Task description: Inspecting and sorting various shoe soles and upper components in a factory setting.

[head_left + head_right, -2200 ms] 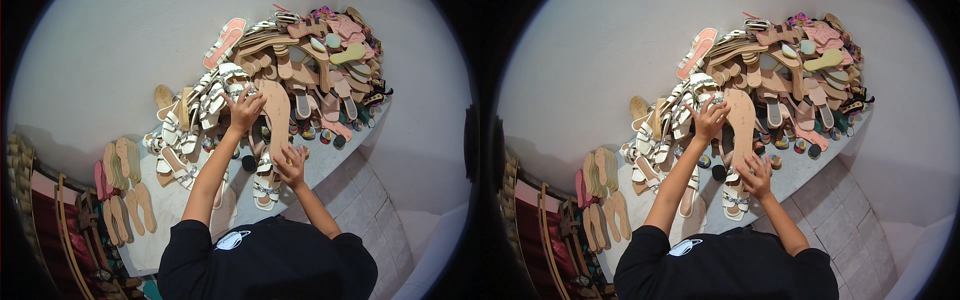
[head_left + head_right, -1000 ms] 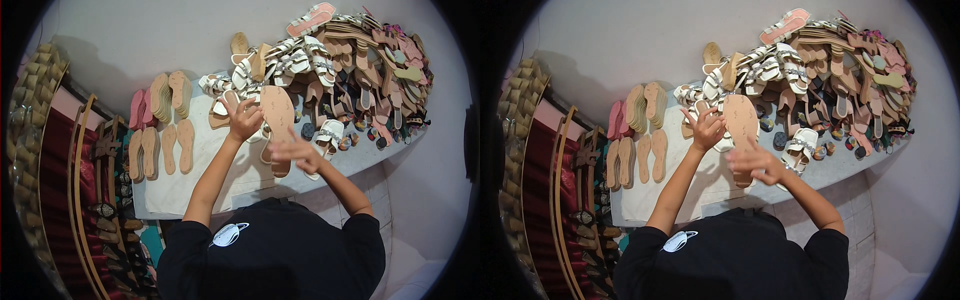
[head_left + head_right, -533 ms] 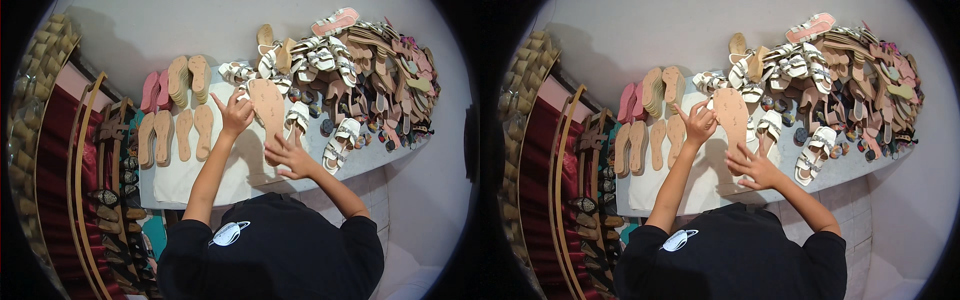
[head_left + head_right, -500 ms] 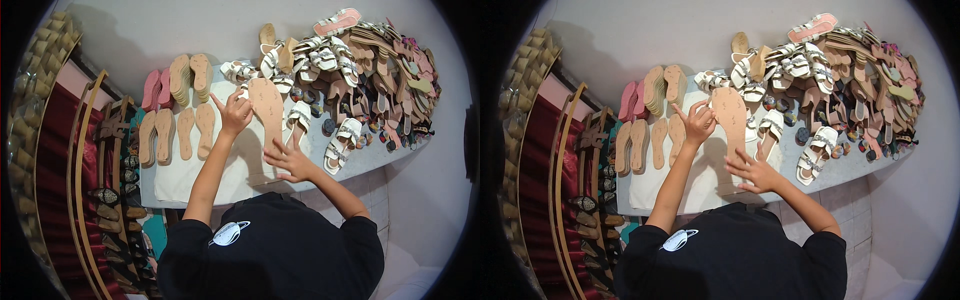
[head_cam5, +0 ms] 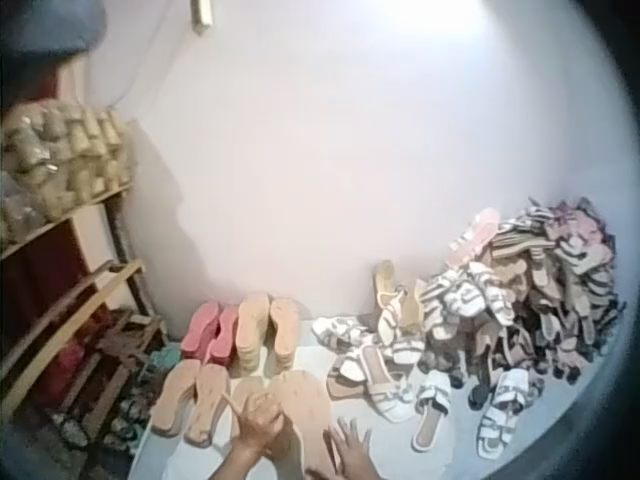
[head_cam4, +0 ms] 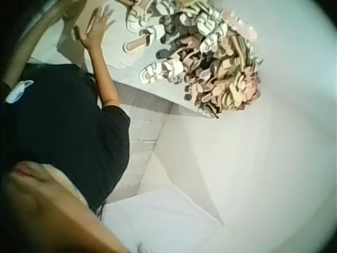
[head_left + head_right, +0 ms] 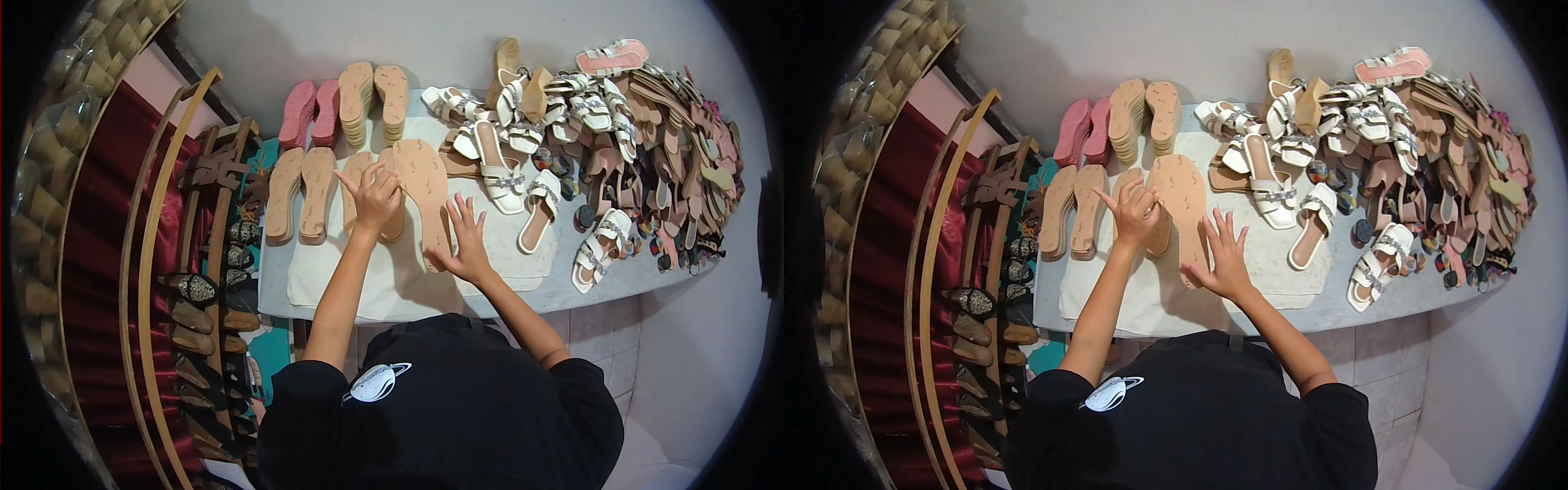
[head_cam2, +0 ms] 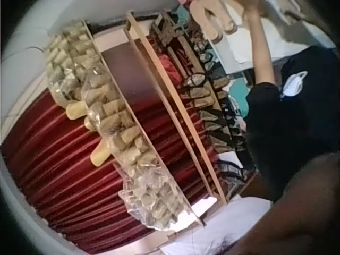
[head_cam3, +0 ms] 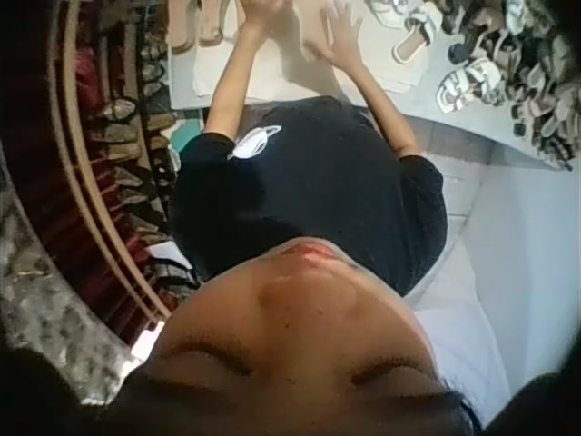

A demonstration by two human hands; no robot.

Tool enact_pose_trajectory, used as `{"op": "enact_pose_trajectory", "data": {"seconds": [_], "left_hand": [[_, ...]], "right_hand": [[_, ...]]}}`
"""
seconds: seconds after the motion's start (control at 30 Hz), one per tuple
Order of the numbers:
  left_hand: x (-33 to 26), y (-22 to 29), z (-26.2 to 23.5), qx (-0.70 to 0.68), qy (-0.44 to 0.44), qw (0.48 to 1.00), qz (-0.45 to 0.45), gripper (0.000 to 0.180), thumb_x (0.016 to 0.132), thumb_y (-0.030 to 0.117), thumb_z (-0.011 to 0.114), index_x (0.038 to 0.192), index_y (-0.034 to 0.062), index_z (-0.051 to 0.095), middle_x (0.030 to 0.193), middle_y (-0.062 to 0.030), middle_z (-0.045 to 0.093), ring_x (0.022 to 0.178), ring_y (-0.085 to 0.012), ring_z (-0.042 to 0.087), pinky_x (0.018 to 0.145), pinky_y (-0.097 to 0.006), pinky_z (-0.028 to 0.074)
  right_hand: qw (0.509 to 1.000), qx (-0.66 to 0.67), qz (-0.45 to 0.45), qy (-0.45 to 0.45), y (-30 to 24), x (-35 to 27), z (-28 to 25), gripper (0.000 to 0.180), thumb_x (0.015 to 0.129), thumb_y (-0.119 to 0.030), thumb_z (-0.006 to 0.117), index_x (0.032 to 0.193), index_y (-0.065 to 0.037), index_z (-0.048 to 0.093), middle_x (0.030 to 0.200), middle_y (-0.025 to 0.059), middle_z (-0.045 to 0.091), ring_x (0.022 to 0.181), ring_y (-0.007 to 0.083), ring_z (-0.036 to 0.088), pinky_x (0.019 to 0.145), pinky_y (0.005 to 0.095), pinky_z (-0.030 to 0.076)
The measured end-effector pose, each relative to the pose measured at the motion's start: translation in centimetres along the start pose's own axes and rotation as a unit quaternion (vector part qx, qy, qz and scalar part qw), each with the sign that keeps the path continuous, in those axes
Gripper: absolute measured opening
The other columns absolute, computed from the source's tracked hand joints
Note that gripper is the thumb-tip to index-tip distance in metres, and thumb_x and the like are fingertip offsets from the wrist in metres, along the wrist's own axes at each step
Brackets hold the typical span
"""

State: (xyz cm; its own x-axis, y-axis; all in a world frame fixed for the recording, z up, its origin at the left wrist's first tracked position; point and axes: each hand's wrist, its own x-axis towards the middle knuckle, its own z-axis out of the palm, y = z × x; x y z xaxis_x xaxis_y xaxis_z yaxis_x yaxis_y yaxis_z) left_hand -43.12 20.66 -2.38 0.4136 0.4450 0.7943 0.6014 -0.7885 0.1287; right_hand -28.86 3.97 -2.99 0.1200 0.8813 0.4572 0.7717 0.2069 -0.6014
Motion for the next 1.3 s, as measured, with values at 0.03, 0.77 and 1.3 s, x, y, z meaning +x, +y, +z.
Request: {"op": "enact_pose_trajectory", "data": {"seconds": [0.03, 0.77, 1.3], "left_hand": [[-0.2, -0.5, -0.2, 0.002, -0.001, 1.000, -0.001, 0.009, 0.067, 0.013, 0.066, 0.073, 0.0177, 0.062, 0.082, 0.0080, 0.060, 0.101, -0.0148, 0.054, 0.095, -0.069, -0.009], [-3.3, -5.3, 4.2, -0.040, -0.115, 0.972, -0.199, 0.035, 0.079, 0.014, 0.054, 0.114, 0.0137, 0.059, 0.117, 0.0024, 0.057, 0.118, -0.0183, 0.045, 0.093, -0.069, -0.011], [-4.0, -7.1, 4.4, -0.065, -0.250, 0.958, -0.125, 0.077, 0.072, 0.022, 0.049, 0.139, 0.0018, 0.016, 0.143, -0.0088, 0.026, 0.135, -0.0331, 0.009, 0.095, -0.067, -0.012]], "right_hand": [[1.000, 0.002, 0.000, -0.001, 0.2, 0.3, 1.0, 0.074, 0.079, -0.033, 0.060, 0.138, -0.010, 0.024, 0.143, 0.0174, 0.021, 0.134, 0.0400, 0.009, 0.100, 0.0612, -0.003], [0.993, -0.029, 0.053, -0.097, 5.0, 7.2, 9.1, 0.066, 0.081, -0.019, 0.053, 0.139, -0.017, 0.023, 0.142, 0.0124, 0.028, 0.133, 0.0403, 0.012, 0.094, 0.0690, -0.004], [0.987, -0.115, 0.032, -0.108, 6.8, 8.8, 11.2, 0.069, 0.079, -0.021, 0.054, 0.140, -0.018, 0.022, 0.142, 0.0101, 0.028, 0.132, 0.0398, 0.014, 0.092, 0.0712, -0.006]]}}
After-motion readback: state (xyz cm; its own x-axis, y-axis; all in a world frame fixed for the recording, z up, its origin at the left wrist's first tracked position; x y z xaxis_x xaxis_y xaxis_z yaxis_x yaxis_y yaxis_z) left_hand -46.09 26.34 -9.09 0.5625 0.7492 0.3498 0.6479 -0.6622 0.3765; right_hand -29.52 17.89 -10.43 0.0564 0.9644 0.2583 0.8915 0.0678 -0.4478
